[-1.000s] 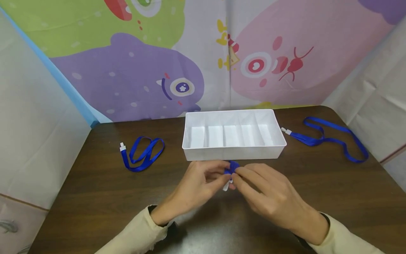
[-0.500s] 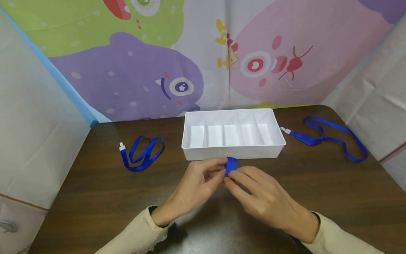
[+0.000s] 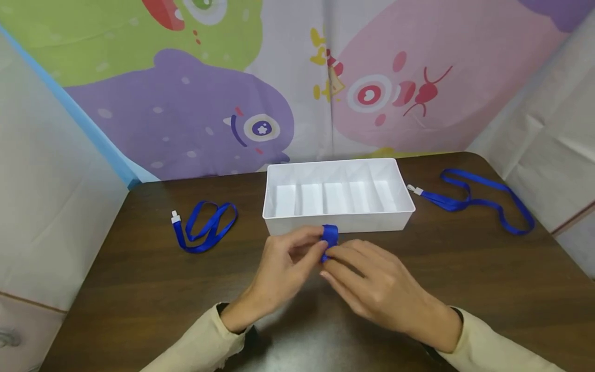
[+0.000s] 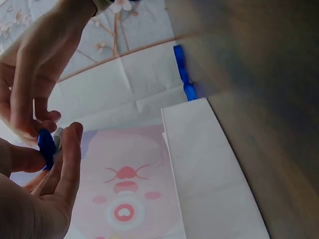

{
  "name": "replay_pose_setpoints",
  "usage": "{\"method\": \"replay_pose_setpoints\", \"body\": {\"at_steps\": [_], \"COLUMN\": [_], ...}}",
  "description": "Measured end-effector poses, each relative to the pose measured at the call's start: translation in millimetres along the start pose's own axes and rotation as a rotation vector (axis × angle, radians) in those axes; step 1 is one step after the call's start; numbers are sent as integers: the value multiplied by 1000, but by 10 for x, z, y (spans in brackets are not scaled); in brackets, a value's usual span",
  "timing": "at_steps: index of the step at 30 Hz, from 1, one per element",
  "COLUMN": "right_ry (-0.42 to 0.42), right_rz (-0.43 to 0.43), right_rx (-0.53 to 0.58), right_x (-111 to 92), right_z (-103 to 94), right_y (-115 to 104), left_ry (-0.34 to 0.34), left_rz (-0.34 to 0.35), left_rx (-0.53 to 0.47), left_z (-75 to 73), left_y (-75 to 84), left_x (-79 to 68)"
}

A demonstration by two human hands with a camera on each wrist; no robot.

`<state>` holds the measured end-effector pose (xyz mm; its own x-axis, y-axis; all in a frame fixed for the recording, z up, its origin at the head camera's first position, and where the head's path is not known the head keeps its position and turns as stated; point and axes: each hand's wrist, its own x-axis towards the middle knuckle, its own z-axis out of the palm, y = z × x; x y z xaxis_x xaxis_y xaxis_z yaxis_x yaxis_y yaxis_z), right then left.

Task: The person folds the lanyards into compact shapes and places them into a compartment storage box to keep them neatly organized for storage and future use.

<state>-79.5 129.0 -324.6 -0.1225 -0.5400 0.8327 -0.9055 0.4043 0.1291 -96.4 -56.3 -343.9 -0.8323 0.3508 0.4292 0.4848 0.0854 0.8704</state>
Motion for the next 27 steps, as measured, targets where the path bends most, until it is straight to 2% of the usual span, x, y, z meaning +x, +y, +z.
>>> {"method": "replay_pose_setpoints", "body": {"at_steps": [2,4,7,9,12,14,17,21,27], "right_ry": [46,39,-57,-126,-161,-137,-80,-17,10], "right_rz": [145,349,682,864,1025,1056,1036,995,982], "right_rx": [93,201,432,631,896,1027,1117,1131,1086], "right_x": [-25,-69,-134,-157,-167,-175,-175,-154,-142], "right_z": [23,35,59,77,106,107,82,47,59], "right_y": [17,33,36,21,-20,-39,-43,-40,-77], "left_ry": [39,101,208,264,273,273,283,316,364], "left_rz": [71,150,254,291,329,346,371,416,505], "left_rx": [12,52,131,170,136,107,86,116,202], "left_z": [-8,-9,1,19,65,99,125,120,136], "left_y": [-11,-19,-13,-1,17,20,18,11,-6], "left_x": [-2,-4,-12,-26,-52,-68,-75,-76,-79]}}
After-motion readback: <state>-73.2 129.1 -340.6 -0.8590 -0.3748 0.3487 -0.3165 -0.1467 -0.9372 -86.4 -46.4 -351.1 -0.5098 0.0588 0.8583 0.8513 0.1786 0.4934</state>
